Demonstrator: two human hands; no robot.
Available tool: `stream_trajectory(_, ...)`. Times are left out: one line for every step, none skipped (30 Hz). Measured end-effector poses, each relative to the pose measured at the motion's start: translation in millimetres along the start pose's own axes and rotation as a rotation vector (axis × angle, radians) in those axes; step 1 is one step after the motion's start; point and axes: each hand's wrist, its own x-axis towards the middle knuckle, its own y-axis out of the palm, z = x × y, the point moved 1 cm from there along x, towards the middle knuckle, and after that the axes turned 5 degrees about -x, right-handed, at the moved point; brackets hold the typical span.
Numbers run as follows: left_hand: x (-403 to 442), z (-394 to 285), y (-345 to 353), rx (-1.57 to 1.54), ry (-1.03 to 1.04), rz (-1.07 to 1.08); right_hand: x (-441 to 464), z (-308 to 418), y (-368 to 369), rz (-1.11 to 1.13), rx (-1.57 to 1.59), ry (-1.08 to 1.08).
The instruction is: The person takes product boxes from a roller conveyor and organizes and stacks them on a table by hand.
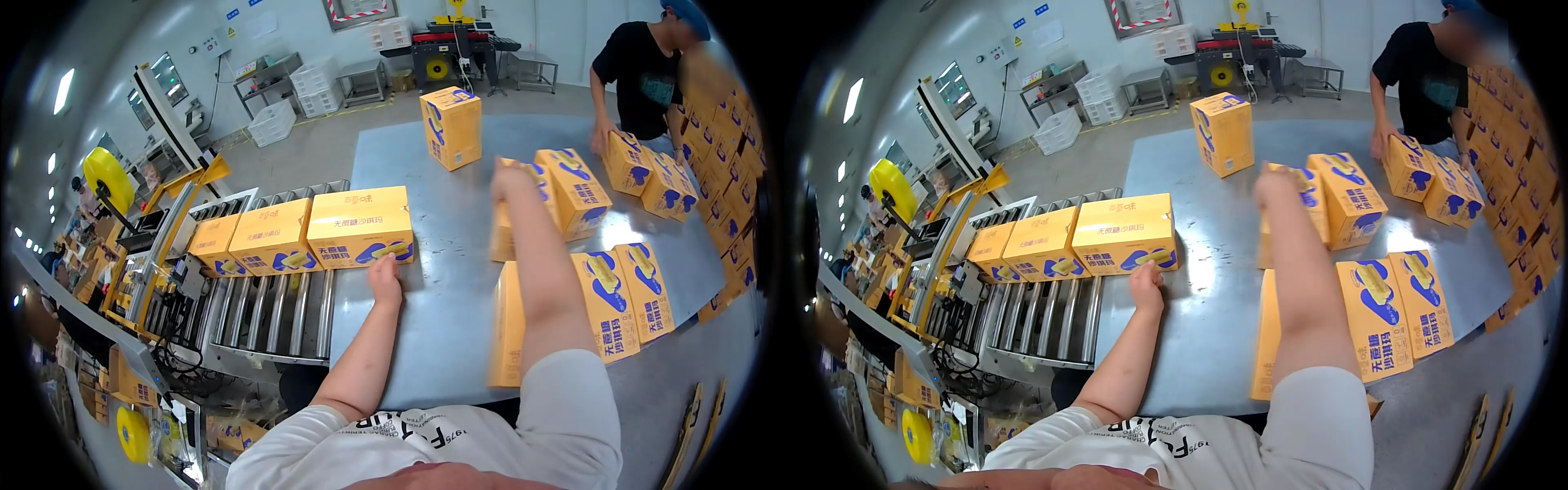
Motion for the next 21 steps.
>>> stream_trajectory(1, 2, -1, -0.015, -0.001, 0.009, 6, -14, 5, -0.012, -0.06, 0.037)
stream_trajectory(-1, 1, 0, -0.021, -0.002, 0.02, 8, -23, 7, -0.025, -0.076, 0.143)
stream_trajectory(0, 2, -1, -0.004, 0.009, 0.024, 11, -28, 8, -0.038, -0.092, 0.25)
stream_trajectory(1, 4, -1, 0.013, 0.017, 0.028, 15, -27, 12, -0.083, -0.073, 0.249)
stream_trajectory(0, 7, -1, 0.031, 0.025, 0.032, 19, -24, 16, -0.128, -0.052, 0.247)
stream_trajectory(-1, 9, -2, 0.045, 0.022, 0.046, 20, -18, 15, -0.187, -0.033, 0.221)
stream_trajectory(-1, 10, -2, 0.059, 0.026, 0.053, 19, -13, 13, -0.246, -0.016, 0.192)
stream_trajectory(0, 10, -3, 0.073, 0.038, 0.055, 17, -5, 12, -0.321, -0.001, 0.132)
stream_trajectory(-1, 8, -1, 0.072, 0.023, 0.038, 12, 6, 7, -0.399, 0.014, 0.063)
stream_trajectory(-2, 6, 0, 0.124, 0.031, 0.049, 9, 14, 2, -0.375, 0.065, -0.021)
stream_trajectory(-2, 4, 0, 0.177, 0.038, 0.059, 5, 18, -3, -0.349, 0.113, -0.107)
stream_trajectory(-2, 2, 0, 0.181, 0.043, 0.08, 5, 23, -4, -0.319, 0.16, -0.19)
stream_trajectory(-2, 3, -1, 0.186, 0.046, 0.104, 9, 26, 0, -0.341, 0.212, -0.27)
stream_trajectory(1, 7, -3, 0.164, 0.035, 0.141, 13, 28, 4, -0.36, 0.263, -0.349)
stream_trajectory(0, 7, -2, 0.16, 0.021, 0.153, 16, 31, 8, -0.375, 0.314, -0.427)
stream_trajectory(0, 8, -2, 0.141, 0.015, 0.176, 19, 34, 13, -0.339, 0.418, -0.504)
stream_trajectory(0, 8, -1, 0.12, 0.006, 0.2, 22, 37, 18, -0.298, 0.519, -0.576)
stream_trajectory(0, 9, -1, 0.121, -0.005, 0.223, 21, 41, 19, -0.255, 0.618, -0.645)
stream_trajectory(-1, 9, -2, 0.121, -0.017, 0.247, 21, 43, 20, -0.235, 0.651, -0.662)
stream_trajectory(0, 9, -2, 0.121, -0.032, 0.273, 20, 45, 20, -0.214, 0.684, -0.675)
stream_trajectory(-2, 5, 0, 0.168, -0.027, 0.277, 19, 47, 21, -0.191, 0.717, -0.687)
